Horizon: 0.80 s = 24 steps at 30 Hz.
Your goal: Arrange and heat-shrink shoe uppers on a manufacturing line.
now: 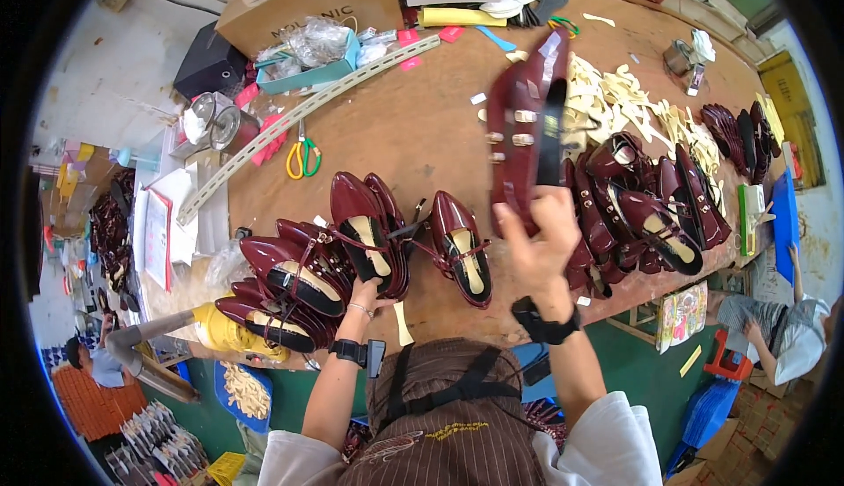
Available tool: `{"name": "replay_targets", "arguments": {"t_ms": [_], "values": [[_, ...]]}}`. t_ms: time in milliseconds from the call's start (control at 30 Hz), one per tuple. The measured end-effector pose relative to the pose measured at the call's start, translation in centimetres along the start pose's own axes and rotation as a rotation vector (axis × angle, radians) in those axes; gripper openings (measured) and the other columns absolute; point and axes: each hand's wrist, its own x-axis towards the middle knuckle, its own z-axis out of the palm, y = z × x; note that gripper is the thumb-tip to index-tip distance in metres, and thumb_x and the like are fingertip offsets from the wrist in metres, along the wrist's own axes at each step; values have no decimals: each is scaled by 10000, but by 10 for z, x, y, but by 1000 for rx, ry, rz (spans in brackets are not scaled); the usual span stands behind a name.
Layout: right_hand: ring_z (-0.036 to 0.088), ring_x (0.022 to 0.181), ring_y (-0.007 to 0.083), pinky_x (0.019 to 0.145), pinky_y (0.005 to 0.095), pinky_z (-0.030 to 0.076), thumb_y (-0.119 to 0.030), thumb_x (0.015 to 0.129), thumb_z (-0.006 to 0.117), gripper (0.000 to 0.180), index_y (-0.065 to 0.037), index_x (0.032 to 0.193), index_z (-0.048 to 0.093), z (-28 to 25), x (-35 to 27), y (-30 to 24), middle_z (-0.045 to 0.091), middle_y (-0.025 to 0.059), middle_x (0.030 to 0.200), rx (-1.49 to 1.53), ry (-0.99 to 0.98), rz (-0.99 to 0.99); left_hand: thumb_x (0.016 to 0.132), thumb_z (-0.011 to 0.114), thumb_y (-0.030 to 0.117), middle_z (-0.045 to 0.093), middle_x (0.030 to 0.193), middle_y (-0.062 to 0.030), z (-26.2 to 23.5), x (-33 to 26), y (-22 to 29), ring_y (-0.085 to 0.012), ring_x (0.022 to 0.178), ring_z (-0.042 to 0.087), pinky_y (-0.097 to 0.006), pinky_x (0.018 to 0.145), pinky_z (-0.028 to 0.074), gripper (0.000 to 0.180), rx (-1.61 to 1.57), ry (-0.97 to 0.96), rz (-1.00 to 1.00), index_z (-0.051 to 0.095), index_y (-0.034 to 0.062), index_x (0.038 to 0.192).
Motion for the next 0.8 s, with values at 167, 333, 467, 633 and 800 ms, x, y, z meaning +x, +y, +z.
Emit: {"name": "replay_targets", "arguments": {"t_ms": [167,333,467,633,800], "values": [[546,719,248,665,363,451,-13,614,785,289,-50,626,499,62,-18,-54,523,65,659,30,23,-347,878,564,197,565,1161,-128,-2,16,-24,-261,898,639,-400,579,569,463,31,69,75,403,113,1303],[534,734,195,897,467,369,-122,604,737,207,-123,670,541,141,-107,-75,455,8,652,-12,-122,-421,815,330,765,447,1330,-100,-65,53,-79,-229,1215,429,-427,928,423,862,-20,-106,368,301,148,1417],[522,809,220,917,451,384,-146,719,576,86,-108,795,589,155,-179,-20,506,31,738,-305,-537,-301,921,252,641,497,1240,-56,-4,-1,-16,-188,1099,483,-313,949,393,721,-390,-263,516,371,59,1331],[532,874,235,912,398,399,-138,741,571,176,-68,901,592,150,-187,-34,539,60,823,-324,-888,-278,971,459,340,535,1149,-83,-17,-13,-14,-181,1048,491,-297,921,396,454,-50,-51,595,423,5,1275],[560,965,278,857,385,452,-1,708,594,257,-32,962,614,102,-159,-21,578,97,930,93,-649,-170,913,471,97,510,1224,-172,-11,-13,-10,-260,1105,488,-331,974,353,415,333,117,739,388,-65,1286]]}}
